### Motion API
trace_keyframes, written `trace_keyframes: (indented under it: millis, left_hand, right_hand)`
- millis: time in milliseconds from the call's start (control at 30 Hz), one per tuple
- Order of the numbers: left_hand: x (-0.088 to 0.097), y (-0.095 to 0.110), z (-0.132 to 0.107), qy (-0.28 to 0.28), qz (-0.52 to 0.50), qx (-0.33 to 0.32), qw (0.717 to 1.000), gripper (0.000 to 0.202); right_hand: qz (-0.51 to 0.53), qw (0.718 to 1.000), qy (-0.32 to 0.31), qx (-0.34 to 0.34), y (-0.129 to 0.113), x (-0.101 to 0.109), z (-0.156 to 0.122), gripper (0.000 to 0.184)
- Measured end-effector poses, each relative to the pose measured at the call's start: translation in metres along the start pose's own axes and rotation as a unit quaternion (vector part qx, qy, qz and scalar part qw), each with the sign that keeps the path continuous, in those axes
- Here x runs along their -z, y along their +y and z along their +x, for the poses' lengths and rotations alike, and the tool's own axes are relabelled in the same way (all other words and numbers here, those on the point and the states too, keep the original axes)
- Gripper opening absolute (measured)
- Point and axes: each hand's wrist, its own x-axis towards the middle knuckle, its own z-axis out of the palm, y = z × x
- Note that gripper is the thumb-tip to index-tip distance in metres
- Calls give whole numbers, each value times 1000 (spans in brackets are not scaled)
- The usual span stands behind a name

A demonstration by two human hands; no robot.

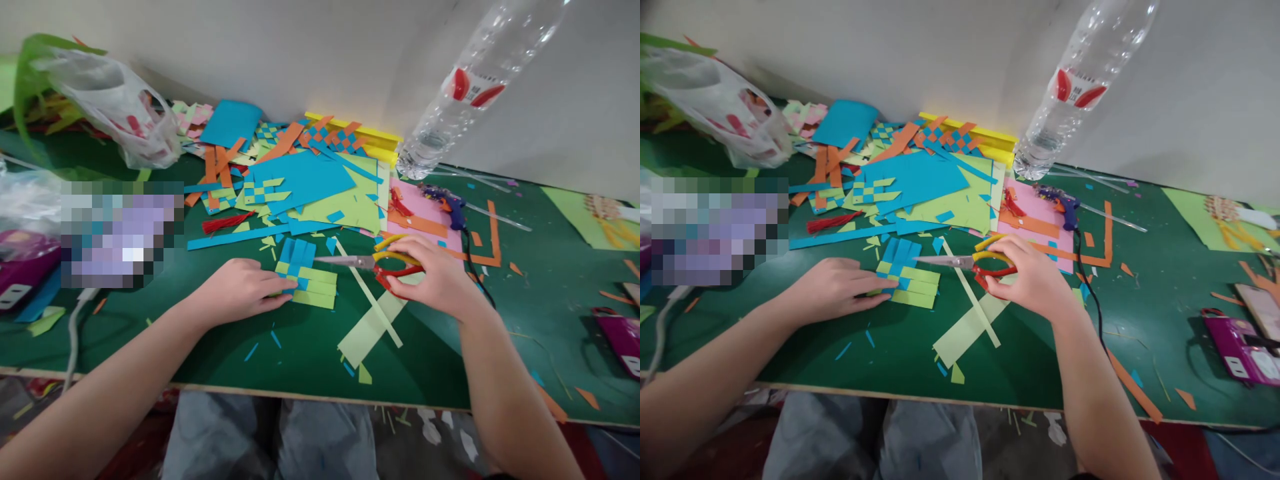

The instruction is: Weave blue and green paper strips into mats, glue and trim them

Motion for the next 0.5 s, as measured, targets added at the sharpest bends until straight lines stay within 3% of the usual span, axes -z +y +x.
trace_keyframes:
  millis: [167, 333, 500]
  left_hand:
    - [0, 0, 0, 5, -12, -6, 1000, 21]
    - [-1, 0, -1, 2, -11, -6, 1000, 20]
    - [-1, 0, 0, 6, -11, -6, 1000, 19]
  right_hand:
    - [-42, 997, 62, 22, -12, -19, 5, 34]
    - [-36, 997, 30, 65, -22, -29, 5, 33]
    - [-76, 996, 4, 54, -23, -35, 5, 32]
